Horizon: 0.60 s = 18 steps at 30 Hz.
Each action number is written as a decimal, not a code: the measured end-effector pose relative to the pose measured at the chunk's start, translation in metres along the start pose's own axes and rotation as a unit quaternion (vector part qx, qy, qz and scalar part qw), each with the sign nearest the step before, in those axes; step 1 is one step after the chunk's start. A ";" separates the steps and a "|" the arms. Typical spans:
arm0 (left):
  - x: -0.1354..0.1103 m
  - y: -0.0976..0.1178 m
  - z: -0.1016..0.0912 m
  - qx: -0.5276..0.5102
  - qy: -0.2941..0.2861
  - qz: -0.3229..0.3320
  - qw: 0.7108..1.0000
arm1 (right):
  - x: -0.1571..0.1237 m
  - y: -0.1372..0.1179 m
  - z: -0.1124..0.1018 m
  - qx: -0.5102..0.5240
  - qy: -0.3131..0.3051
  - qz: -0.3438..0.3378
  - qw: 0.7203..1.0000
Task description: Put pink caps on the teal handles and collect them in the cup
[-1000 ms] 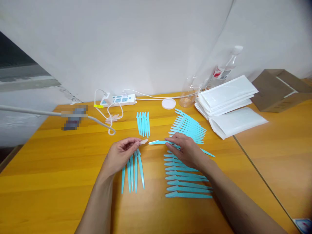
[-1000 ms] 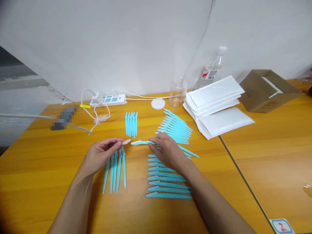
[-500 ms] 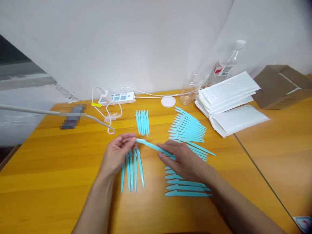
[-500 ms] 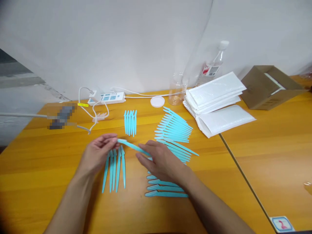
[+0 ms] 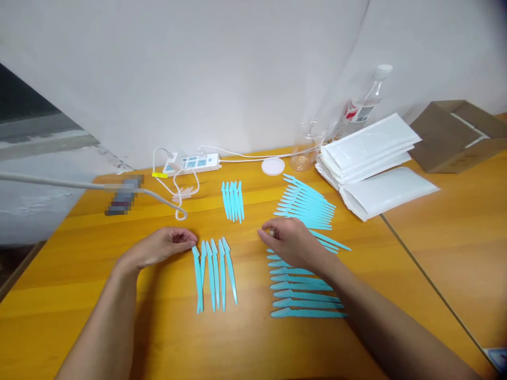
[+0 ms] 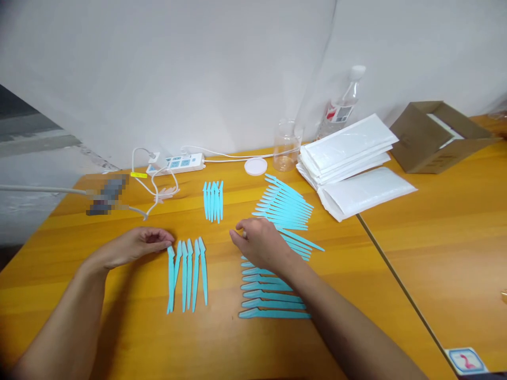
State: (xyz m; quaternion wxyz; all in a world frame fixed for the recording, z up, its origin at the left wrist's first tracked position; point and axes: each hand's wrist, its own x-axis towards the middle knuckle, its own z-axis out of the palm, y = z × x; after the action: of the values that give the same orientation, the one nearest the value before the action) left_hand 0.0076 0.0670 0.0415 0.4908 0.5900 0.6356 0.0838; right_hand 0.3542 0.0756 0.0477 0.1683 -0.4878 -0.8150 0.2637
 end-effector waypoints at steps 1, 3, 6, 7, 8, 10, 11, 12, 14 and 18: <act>0.001 0.001 -0.002 0.004 -0.012 0.002 1.000 | 0.007 0.001 0.000 -0.009 -0.007 0.010 1.000; 0.000 0.001 -0.007 0.012 -0.031 -0.001 0.999 | 0.024 0.004 0.001 -0.034 -0.022 0.032 0.999; 0.001 0.000 -0.007 0.014 -0.030 -0.005 0.999 | 0.054 0.005 0.008 -0.071 -0.035 0.066 0.995; 0.002 0.000 -0.004 0.014 -0.025 -0.005 1.000 | 0.064 0.005 0.012 -0.080 -0.037 0.074 0.993; 0.002 0.000 -0.001 0.012 -0.013 -0.003 1.000 | 0.072 0.003 0.016 -0.086 -0.038 0.080 0.992; 0.002 0.001 0.008 0.012 0.027 0.005 1.000 | 0.087 -0.001 0.025 -0.092 -0.037 0.091 0.991; 0.002 0.002 0.013 0.014 0.050 0.009 0.999 | 0.092 -0.003 0.029 -0.093 -0.035 0.097 0.990; 0.001 0.002 0.016 0.014 0.069 0.015 0.997 | 0.097 -0.005 0.032 -0.094 -0.035 0.104 0.990; -0.001 0.001 0.020 0.000 0.087 0.024 0.996 | 0.104 -0.008 0.038 -0.094 -0.034 0.119 0.988; 0.005 -0.010 0.004 -0.026 0.174 0.024 0.984 | 0.114 -0.009 0.042 -0.085 -0.035 0.144 0.985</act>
State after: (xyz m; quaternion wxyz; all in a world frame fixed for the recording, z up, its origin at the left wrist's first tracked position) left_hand 0.0049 0.0666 0.0301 0.3856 0.5682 0.6948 0.2137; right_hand 0.2729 0.1615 0.0214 0.0578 -0.6035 -0.7608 0.2317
